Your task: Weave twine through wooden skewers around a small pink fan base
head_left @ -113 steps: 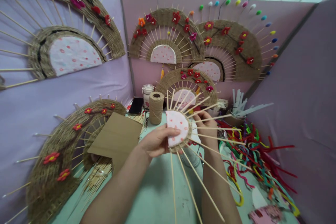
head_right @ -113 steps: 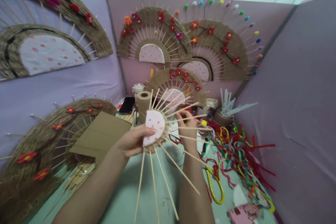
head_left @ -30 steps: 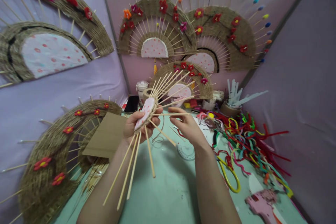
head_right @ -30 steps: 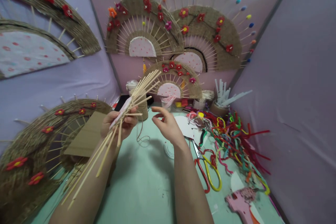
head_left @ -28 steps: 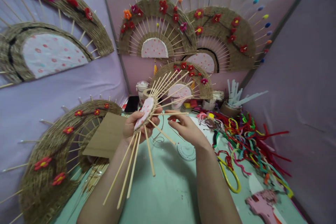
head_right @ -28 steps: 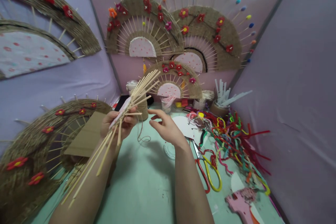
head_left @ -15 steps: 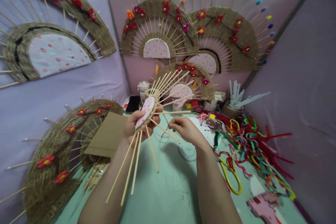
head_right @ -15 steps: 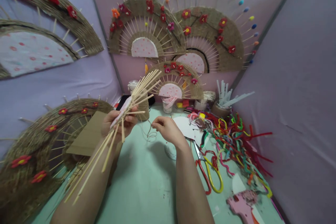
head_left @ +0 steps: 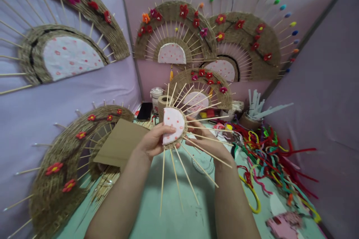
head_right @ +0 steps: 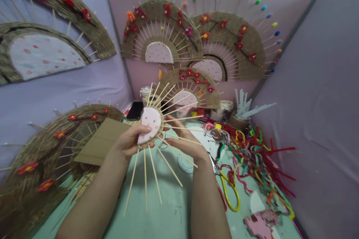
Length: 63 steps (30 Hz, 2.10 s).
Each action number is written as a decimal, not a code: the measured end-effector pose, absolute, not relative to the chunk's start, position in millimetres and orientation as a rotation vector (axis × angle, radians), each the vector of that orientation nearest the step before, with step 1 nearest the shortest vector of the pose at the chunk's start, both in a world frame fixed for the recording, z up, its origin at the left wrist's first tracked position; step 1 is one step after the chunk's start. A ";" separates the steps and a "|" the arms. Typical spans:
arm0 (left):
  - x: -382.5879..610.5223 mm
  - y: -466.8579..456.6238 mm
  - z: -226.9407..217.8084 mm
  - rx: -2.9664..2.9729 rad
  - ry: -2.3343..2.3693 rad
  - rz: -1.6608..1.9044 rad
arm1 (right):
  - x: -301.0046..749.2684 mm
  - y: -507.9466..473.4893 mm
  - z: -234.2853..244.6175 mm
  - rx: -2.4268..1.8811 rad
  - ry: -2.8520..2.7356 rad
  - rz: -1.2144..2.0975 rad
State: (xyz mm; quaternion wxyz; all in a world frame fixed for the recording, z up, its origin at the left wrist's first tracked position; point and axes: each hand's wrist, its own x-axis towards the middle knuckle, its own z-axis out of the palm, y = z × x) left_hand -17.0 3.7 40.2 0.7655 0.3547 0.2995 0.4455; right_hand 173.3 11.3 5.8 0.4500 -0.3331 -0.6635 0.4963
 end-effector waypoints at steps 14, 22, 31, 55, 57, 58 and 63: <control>-9.0 1.3 33.9 0.780 0.627 0.799 | 167.5 13.7 15.0 -0.991 -1.351 0.909; -1.2 5.8 30.0 0.671 0.705 0.938 | 168.2 7.5 22.9 -1.041 -1.476 0.723; -6.3 5.5 31.1 0.664 0.694 0.929 | 171.6 7.4 17.6 -1.065 -1.489 0.705; -26.7 15.0 36.9 0.590 0.768 1.071 | 222.4 -1.8 22.8 -1.145 -1.467 0.774; -26.8 15.5 36.9 0.592 0.781 1.085 | 222.7 -5.8 25.5 -1.079 -1.431 0.739; -26.6 15.5 36.5 0.599 0.789 1.082 | 221.4 -7.3 26.9 -1.049 -1.411 0.707; -25.2 15.4 33.0 0.648 0.798 1.034 | 214.8 -8.5 29.3 -0.989 -1.283 0.590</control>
